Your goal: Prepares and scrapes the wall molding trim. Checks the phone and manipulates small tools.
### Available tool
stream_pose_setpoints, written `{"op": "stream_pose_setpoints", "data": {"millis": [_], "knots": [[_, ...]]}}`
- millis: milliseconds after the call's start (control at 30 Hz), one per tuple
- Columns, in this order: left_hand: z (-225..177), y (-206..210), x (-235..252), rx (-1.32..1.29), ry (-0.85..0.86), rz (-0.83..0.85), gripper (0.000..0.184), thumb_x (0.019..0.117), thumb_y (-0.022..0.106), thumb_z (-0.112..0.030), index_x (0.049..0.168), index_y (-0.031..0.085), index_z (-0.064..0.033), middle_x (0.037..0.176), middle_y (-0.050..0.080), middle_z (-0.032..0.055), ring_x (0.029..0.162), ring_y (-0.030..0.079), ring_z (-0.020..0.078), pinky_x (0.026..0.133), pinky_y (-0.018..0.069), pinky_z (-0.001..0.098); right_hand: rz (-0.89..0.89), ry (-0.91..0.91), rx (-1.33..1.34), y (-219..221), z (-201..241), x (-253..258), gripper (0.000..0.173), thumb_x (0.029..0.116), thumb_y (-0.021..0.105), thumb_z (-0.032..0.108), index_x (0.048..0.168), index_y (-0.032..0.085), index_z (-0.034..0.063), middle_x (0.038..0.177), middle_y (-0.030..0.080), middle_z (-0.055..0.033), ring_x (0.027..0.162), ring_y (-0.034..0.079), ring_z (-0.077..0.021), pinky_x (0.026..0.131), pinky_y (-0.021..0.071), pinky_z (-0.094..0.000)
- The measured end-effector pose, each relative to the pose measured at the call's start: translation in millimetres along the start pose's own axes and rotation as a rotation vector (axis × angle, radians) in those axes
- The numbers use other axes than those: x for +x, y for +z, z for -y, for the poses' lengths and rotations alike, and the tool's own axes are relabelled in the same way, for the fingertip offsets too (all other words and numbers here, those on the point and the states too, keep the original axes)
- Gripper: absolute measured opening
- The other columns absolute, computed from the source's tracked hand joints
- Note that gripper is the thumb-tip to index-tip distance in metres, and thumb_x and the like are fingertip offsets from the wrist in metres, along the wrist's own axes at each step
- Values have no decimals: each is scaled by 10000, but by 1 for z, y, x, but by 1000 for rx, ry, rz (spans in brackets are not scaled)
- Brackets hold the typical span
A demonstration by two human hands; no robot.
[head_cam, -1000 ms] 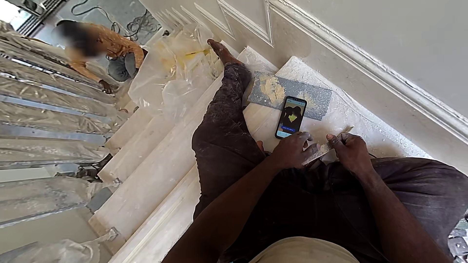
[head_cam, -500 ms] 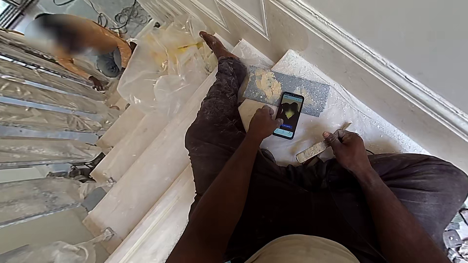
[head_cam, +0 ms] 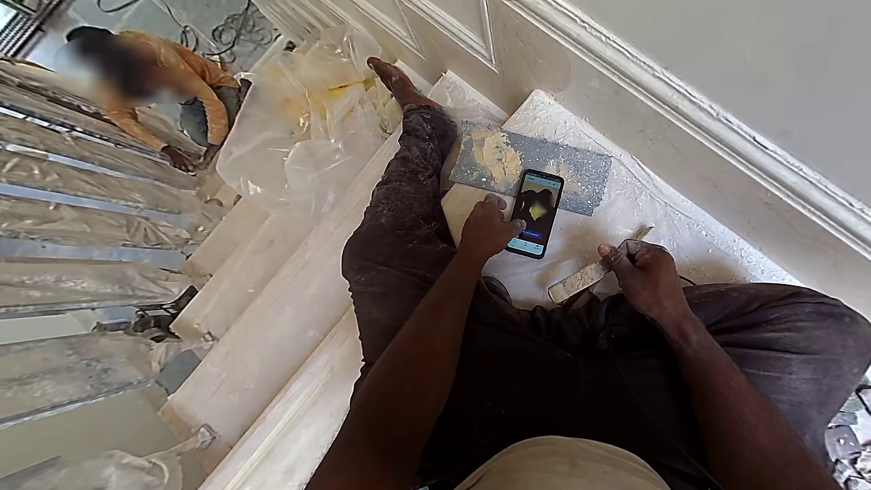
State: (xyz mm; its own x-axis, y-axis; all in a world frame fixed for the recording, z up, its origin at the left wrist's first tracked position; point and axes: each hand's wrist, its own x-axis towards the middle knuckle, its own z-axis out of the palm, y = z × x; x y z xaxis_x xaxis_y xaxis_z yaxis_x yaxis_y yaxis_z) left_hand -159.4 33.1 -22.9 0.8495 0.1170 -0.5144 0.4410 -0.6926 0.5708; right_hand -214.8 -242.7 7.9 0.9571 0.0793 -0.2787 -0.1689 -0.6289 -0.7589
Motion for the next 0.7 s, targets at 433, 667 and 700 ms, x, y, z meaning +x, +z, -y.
{"op": "stream_pose_setpoints", "data": {"millis": [433, 667, 700], "knots": [[1, 1, 1, -85, -10, -53, 504, 997, 662, -384, 1331, 567, -20, 1096, 696, 172, 1057, 668, 330, 946, 515, 562, 10, -6, 3, 1, -4, 2, 480, 1022, 616, 432, 667, 491, 136, 556, 418, -5, 500, 426, -166, 521, 361, -396], [-17, 4, -22, 28, 278, -174, 463, 1062, 539, -372, 1316, 603, 10, 1196, 672, 187, 1070, 683, 310, 961, 552, 518, -2, 21, 88, 2, -7, 7, 475, 1030, 607, 414, 669, 496, 126, 547, 423, -9, 478, 414, -154, 500, 358, -375], [-22, 8, -30, 39, 357, -130, 468, 1065, 532, -379, 1308, 605, 13, 1182, 674, 189, 1053, 688, 307, 947, 560, 518, -10, 19, 112, 2, -6, 7, 476, 1033, 600, 409, 665, 489, 128, 544, 414, -5, 472, 404, -148, 493, 347, -362]]}}
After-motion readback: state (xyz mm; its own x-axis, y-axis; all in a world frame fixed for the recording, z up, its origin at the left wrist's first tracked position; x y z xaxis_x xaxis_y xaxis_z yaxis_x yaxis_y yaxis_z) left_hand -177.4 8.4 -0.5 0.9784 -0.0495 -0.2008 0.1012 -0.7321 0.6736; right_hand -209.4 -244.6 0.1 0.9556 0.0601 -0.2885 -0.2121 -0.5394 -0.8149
